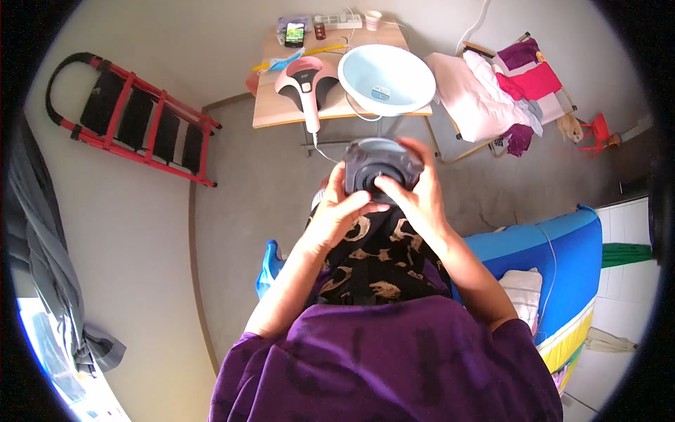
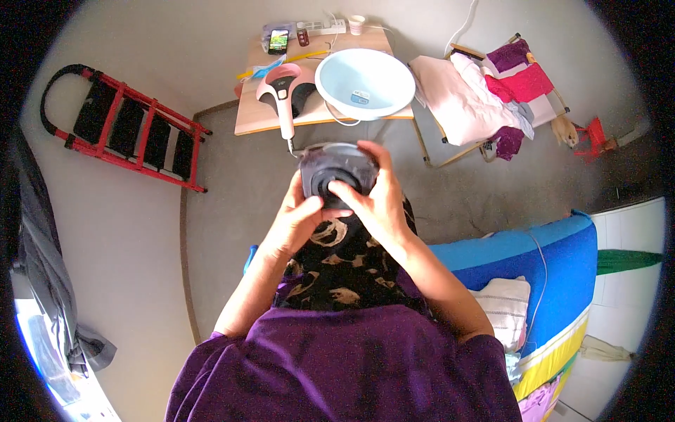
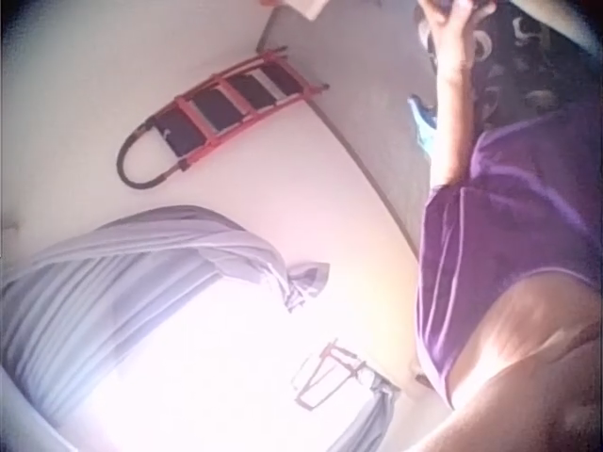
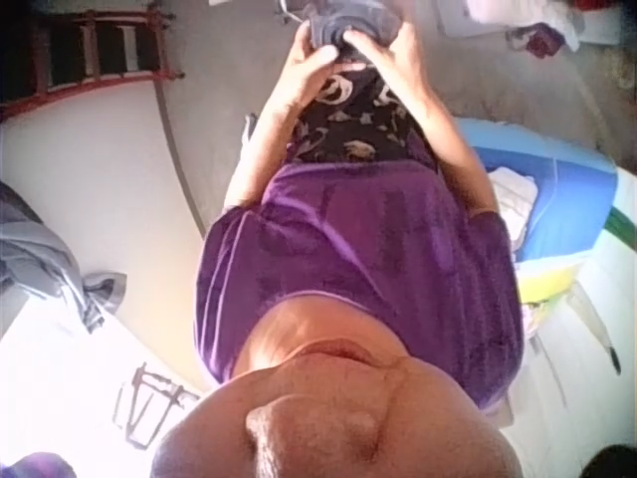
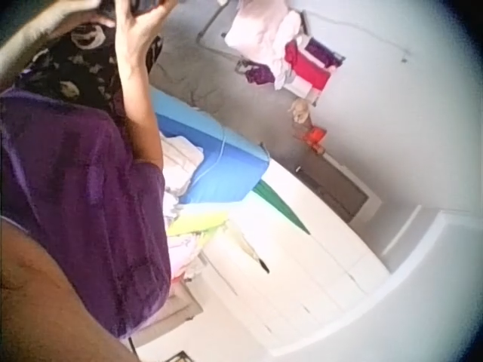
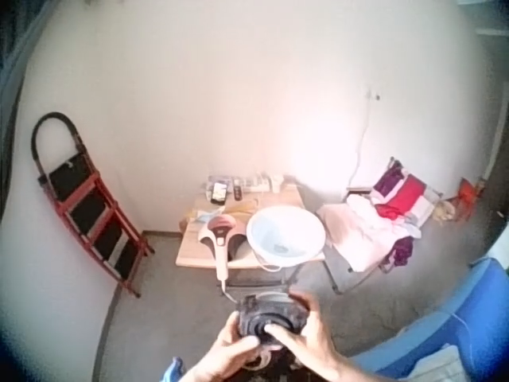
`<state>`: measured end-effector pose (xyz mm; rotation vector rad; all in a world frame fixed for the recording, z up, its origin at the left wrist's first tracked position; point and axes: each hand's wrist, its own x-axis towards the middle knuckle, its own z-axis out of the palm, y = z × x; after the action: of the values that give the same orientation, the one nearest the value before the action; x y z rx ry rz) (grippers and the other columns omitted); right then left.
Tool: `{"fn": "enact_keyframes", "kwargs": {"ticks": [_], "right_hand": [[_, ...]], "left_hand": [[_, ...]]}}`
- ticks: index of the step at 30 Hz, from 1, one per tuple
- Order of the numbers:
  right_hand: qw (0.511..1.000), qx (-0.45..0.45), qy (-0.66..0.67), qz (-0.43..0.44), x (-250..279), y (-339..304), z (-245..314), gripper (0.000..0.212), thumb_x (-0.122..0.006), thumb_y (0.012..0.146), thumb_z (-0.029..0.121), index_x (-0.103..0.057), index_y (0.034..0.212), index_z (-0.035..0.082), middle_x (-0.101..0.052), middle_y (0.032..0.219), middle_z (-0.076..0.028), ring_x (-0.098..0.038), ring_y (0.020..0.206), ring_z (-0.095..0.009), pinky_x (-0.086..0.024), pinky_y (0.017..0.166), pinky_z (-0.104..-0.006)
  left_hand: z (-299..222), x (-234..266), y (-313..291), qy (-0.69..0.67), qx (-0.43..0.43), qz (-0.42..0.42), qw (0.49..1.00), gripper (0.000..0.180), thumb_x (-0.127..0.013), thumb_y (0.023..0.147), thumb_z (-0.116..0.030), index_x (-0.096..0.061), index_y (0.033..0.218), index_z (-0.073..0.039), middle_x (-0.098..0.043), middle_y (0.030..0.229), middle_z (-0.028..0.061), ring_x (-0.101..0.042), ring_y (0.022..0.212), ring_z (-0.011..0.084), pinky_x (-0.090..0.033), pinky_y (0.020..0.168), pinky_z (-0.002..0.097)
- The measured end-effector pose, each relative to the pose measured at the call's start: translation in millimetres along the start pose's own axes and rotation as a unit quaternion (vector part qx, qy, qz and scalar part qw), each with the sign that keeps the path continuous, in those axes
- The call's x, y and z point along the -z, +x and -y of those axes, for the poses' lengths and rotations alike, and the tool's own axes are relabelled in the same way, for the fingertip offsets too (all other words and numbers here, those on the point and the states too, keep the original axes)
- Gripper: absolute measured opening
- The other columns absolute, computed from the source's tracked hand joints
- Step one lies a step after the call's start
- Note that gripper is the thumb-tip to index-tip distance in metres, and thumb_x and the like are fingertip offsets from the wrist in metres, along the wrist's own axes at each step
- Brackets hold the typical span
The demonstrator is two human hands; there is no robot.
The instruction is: Assembling handheld vacuum cleaner parts and winding the power cord around a garment steamer.
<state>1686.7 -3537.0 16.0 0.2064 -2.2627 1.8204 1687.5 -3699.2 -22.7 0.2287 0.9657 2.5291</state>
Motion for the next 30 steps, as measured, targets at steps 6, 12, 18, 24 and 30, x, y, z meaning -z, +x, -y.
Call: {"fn": "enact_keyframes", "kwargs": {"ticks": [6,12,18,24,30], "right_hand": [[0.962,-0.127,0.176,0.164,24,6,-17,0.076,-0.07,0.079,0.034,-0.031,0.137,0.005,-0.043,0.13,-0.014,-0.042,0.121,-0.022,-0.033,0.104,-0.0369],[0.89,-0.333,0.223,0.218,32,29,-23,0.081,-0.065,0.084,0.044,-0.023,0.141,0.005,-0.044,0.126,-0.013,-0.047,0.112,-0.019,-0.044,0.09,-0.0347],[0.913,-0.319,0.138,0.214,15,54,-54,0.089,-0.071,0.078,0.027,-0.016,0.143,0.001,-0.038,0.134,-0.017,-0.039,0.125,-0.024,-0.035,0.101,-0.0346],[0.881,-0.334,0.297,0.155,15,76,-72,0.08,-0.059,0.078,0.018,-0.017,0.144,0.004,-0.037,0.136,-0.015,-0.04,0.124,-0.021,-0.035,0.1,-0.0328],[0.886,-0.322,0.312,0.119,16,101,-82,0.086,-0.061,0.07,0.021,-0.02,0.144,0.004,-0.034,0.139,-0.014,-0.036,0.128,-0.024,-0.029,0.105,-0.0354]], "left_hand": [[-1,18,7,0.132,-0.011,-0.106,0.985,0.071,-0.072,0.076,-0.005,-0.033,0.136,-0.006,-0.044,0.13,0.0117,-0.043,0.121,0.0218,-0.034,0.103,0.0339],[-27,18,23,0.583,-0.082,-0.032,0.808,0.073,-0.067,0.066,0.002,-0.038,0.132,-0.004,-0.045,0.125,0.0166,-0.046,0.119,0.03,-0.038,0.101,0.0364],[-39,16,52,0.649,-0.07,-0.005,0.758,0.076,-0.072,0.066,-0.003,-0.038,0.133,-0.007,-0.042,0.128,0.0194,-0.048,0.116,0.0364,-0.043,0.096,0.0423],[-65,91,117,0.514,-0.066,-0.245,0.82,0.082,-0.075,0.073,-0.04,-0.037,0.131,0.002,-0.055,0.115,0.0204,-0.056,0.103,0.0279,-0.045,0.088,0.0379],[-71,212,195,0.285,0.134,-0.329,0.891,0.068,-0.07,0.077,-0.048,-0.047,0.113,0.004,-0.06,0.092,0.0183,-0.061,0.086,0.0255,-0.048,0.077,0.0372]]}}
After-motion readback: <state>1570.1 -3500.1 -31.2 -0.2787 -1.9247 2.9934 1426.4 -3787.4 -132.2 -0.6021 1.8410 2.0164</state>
